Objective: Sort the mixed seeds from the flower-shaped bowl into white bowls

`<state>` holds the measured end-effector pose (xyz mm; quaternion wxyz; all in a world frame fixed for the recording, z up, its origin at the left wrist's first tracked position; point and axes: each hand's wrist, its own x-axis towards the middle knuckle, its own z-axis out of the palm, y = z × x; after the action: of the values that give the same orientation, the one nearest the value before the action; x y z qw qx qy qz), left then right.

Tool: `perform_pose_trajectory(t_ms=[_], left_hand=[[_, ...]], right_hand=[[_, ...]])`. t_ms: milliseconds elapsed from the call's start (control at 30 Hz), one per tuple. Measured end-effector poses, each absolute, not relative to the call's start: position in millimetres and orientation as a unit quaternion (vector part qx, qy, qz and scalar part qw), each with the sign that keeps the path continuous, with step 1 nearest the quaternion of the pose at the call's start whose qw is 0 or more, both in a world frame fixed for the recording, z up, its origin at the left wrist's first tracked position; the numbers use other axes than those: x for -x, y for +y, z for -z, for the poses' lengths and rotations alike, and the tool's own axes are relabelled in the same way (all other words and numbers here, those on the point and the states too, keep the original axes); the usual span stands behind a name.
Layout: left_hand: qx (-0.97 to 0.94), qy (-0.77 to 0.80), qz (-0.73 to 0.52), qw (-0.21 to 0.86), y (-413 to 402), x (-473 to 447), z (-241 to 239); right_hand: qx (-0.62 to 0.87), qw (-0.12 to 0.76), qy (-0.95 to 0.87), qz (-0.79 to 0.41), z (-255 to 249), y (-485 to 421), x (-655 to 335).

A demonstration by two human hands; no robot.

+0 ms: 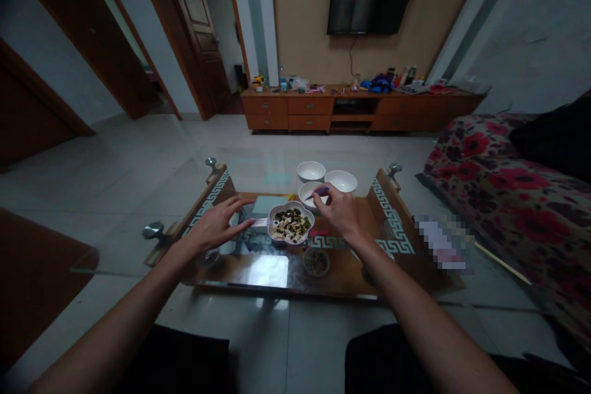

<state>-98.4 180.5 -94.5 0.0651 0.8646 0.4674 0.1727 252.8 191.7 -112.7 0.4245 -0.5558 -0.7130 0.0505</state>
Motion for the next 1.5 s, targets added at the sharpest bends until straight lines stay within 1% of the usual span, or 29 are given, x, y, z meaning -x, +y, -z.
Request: perform_pose_trajectory(t_ms=[100, 167, 333, 467, 600, 733, 967, 1067, 1200, 1367, 1500], left_hand=[[-0.851, 0.497, -0.112, 0.131, 181.9, 113.8, 102.7], [-0.859, 0.482, -0.093, 0.145, 184.5, 112.7, 107.9], [-0.883, 0.45, -0.048, 0.126, 192.6, 98.3, 119.3], [-0.884, 0.455, -0.04, 0.105, 195.2, 94.2, 123.4], [-0.879, 0.462, -0.034, 0.111, 194.0, 93.3, 122.2], [-0.882, 0.454, -0.035, 0.124, 192.7, 91.8, 121.0], [-0.879, 0.458, -0.04, 0.125, 191.2, 91.0, 121.4], [-0.879, 0.458, -0.039, 0.122, 190.3, 90.8, 121.0], [-0.882, 0.455, -0.038, 0.115, 189.3, 90.2, 120.1], [-0.88, 0.459, -0.041, 0.116, 187.9, 89.0, 118.9], [-0.878, 0.465, -0.042, 0.11, 187.8, 88.7, 119.7]], right_hand=[[0.528, 0.408, -0.738, -0.097, 115.3, 187.1, -241.8], [0.516, 0.386, -0.754, -0.13, 122.0, 186.2, -233.5], [0.481, 0.339, -0.783, -0.2, 143.0, 185.7, -213.2], [0.466, 0.342, -0.786, -0.22, 149.4, 186.0, -203.3], [0.441, 0.335, -0.796, -0.243, 152.6, 189.0, -198.8], [0.413, 0.305, -0.83, -0.22, 158.5, 192.4, -196.3], [0.414, 0.255, -0.86, -0.156, 165.3, 196.1, -191.3], [0.42, 0.261, -0.855, -0.157, 162.0, 196.8, -190.4], [0.435, 0.307, -0.828, -0.174, 156.2, 197.5, -189.2], [0.537, 0.34, -0.747, -0.193, 158.4, 201.2, -184.1], [0.565, 0.346, -0.719, -0.21, 163.5, 203.8, -181.2]])
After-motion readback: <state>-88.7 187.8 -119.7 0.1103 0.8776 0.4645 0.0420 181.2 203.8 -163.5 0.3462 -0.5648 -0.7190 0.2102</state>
